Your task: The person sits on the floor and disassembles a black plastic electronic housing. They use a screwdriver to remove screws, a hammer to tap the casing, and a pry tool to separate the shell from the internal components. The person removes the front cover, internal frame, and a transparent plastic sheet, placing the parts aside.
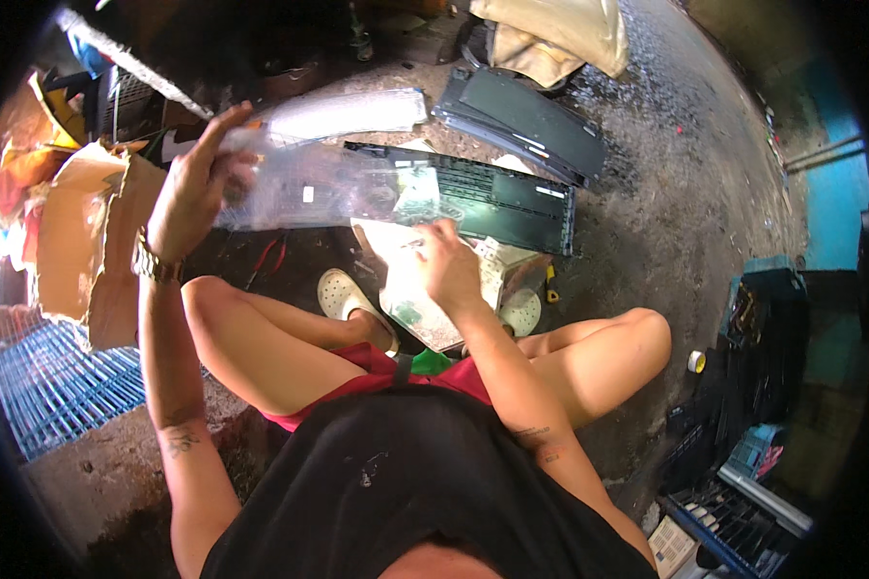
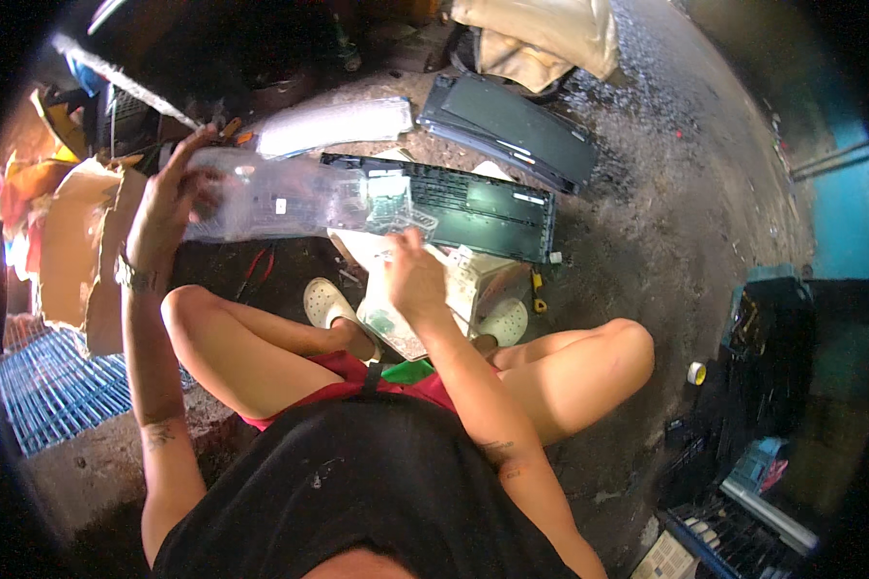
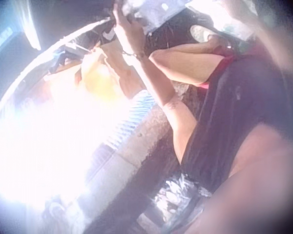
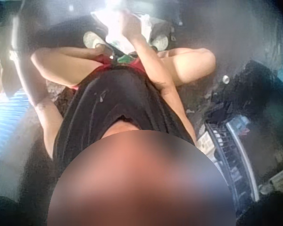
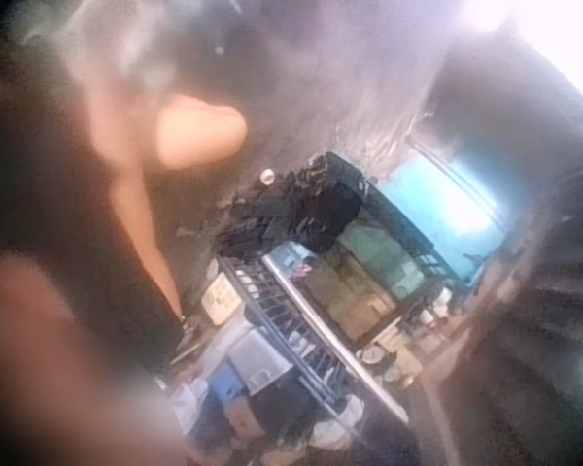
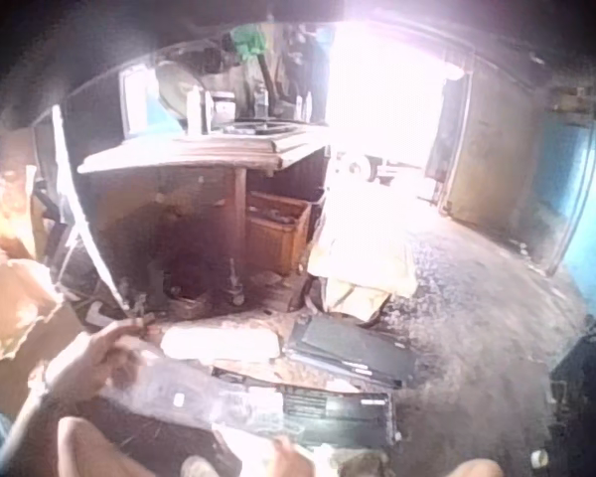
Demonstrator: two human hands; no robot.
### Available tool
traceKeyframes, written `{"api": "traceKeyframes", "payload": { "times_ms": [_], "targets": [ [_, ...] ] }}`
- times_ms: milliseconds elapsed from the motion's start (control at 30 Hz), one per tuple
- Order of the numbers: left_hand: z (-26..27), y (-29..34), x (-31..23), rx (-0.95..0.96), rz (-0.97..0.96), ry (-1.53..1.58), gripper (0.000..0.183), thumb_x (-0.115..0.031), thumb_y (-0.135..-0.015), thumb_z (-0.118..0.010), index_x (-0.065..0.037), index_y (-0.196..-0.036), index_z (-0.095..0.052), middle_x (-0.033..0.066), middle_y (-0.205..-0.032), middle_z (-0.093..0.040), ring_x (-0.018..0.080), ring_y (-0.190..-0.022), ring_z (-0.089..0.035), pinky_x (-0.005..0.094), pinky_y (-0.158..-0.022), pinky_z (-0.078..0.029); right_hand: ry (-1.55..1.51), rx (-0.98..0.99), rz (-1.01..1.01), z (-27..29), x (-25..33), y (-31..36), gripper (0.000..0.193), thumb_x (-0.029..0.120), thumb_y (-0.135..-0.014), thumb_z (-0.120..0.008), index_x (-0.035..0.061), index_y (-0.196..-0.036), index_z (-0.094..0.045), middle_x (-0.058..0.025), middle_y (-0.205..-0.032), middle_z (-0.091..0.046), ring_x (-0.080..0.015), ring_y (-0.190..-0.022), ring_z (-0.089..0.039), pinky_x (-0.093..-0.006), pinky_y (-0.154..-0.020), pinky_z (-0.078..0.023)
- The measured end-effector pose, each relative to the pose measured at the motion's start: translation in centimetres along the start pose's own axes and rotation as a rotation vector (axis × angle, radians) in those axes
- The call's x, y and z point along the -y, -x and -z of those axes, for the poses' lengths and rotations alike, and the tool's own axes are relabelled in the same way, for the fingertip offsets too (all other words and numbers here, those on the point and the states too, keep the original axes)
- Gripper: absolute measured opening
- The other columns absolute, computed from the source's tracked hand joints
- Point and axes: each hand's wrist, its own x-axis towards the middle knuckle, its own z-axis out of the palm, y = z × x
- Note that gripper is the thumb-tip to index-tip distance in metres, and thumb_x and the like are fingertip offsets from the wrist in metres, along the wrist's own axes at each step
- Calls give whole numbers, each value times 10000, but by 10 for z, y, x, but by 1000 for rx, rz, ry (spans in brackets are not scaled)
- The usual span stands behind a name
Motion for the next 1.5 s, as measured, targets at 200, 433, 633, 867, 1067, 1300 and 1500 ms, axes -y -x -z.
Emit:
{"api": "traceKeyframes", "payload": {
  "times_ms": [200, 433, 633, 867, 1067, 1300, 1500],
  "targets": [
    [73, -37, -23, 44, -83, -261, 494, 3, -1018, -494, -112, -1493, -418, 114, -952, -734, 191, -747, -706, 335, -669, -567, 121, -35, 42, -28, -48, 14, 375, 192, -903, -665, 108, -1265, -615, -146, -1258, -541, -359, -1107, -625, -493, -848, -570],
    [170, -70, -23, 161, -96, -189, 444, -182, -1082, -524, -7, -1481, -438, 91, -1062, -722, 133, -784, -673, 272, -638, -529, 166, -108, 39, -34, -42, 52, 333, 180, -889, -680, 89, -1209, -674, -102, -1381, -577, -328, -1205, -574, -456, -904, -568],
    [199, -102, -10, 118, -30, -305, 451, -190, -1082, -489, -53, -1507, -422, 102, -1083, -727, 140, -792, -691, 279, -571, -547, 111, -128, 109, -26, -44, 55, 263, 74, -853, -684, 79, -1114, -721, -65, -1264, -653, -308, -1176, -587, -437, -918, -562],
    [202, -142, 67, -54, -10, -250, 419, -50, -1018, -533, -20, -1433, -485, 104, -955, -719, 161, -746, -679, 322, -626, -583, 167, -104, 99, -25, -42, 56, 246, 92, -849, -707, 74, -1094, -725, -72, -1263, -630, -319, -1183, -571, -447, -919, -560],
    [132, -199, 171, -240, -25, -227, 462, -153, -1030, -579, -50, -1475, -510, 183, -1012, -737, 270, -664, -704, 390, -571, -586, 254, -53, 99, -22, -39, 55, 252, 147, -872, -690, 148, -1123, -695, -69, -1299, -627, -323, -1188, -569, -445, -912, -567],
    [8, -267, 195, -157, 55, -62, 422, -143, -1037, -548, -102, -1457, -542, 235, -1135, -737, 373, -991, -742, 457, -803, -615, 261, -15, 112, -18, -35, 50, 273, 138, -889, -689, 174, -1159, -708, -24, -1318, -622, -325, -1175, -582, -426, -890, -577],
    [-38, -287, 185, -53, -170, 32, 478, -60, -1003, -561, -127, -1474, -514, 119, -1146, -747, 188, -817, -675, 371, -688, -588, 287, 25, 86, -15, -22, 44, 287, 92, -884, -694, 154, -1163, -704, -45, -1323, -624, -347, -1148, -583, -427, -924, -540]
  ]
}}
